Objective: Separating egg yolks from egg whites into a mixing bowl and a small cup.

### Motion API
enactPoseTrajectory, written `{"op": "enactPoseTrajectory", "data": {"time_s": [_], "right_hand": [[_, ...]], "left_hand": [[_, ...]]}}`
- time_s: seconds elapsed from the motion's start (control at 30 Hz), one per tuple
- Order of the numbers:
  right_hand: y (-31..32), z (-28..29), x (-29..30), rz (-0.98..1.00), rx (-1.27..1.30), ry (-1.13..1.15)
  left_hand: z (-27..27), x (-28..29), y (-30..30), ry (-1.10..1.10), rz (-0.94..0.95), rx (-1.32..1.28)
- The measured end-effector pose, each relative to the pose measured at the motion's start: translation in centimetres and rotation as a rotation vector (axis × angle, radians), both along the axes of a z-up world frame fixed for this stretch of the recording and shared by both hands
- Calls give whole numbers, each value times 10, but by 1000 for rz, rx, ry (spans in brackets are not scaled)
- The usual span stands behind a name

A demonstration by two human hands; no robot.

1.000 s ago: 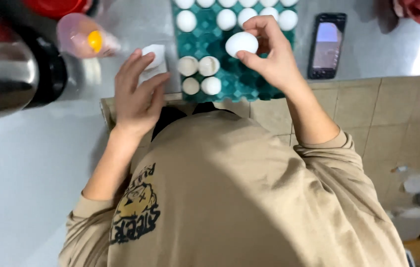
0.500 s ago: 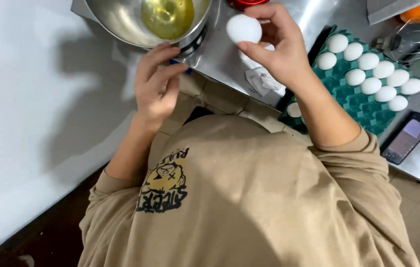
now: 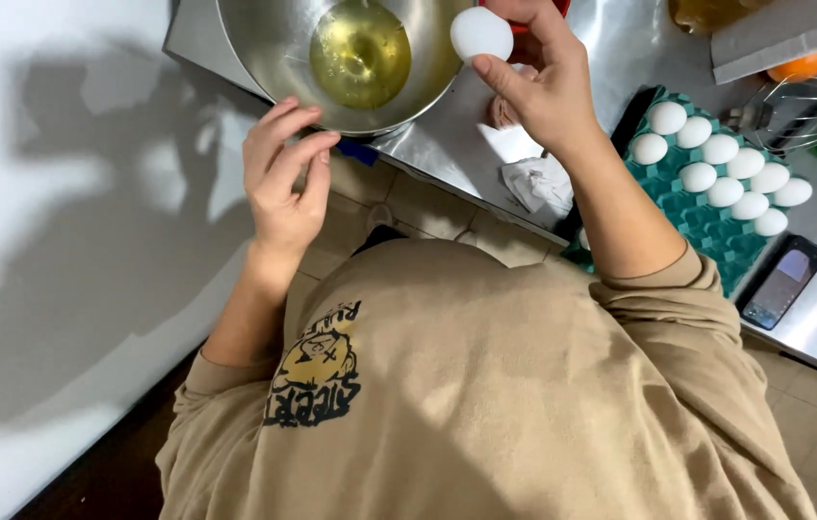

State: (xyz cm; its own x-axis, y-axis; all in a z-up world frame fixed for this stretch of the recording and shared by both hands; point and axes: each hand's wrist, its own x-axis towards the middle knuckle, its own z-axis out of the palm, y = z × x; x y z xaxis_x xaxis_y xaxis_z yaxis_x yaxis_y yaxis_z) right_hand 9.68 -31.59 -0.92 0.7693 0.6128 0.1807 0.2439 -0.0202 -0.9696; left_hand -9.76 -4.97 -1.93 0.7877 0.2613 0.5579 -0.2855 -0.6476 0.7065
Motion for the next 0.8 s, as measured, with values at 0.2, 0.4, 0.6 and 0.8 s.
{"op": "enactPoseTrajectory", "data": {"time_s": [0.2, 0.4, 0.6, 0.8], "right_hand": [[1, 6, -1, -28, -47, -181], [0, 4, -2, -98, -187, -514], [-1, 3, -2, -105, -234, -698], [0, -2, 2, -102, -231, -717]], "left_hand": [[1, 4, 5, 14, 0, 39], [-2, 5, 7, 23, -3, 40], [-2, 4, 6, 15, -10, 36], [-1, 7, 9, 6, -17, 45]]}}
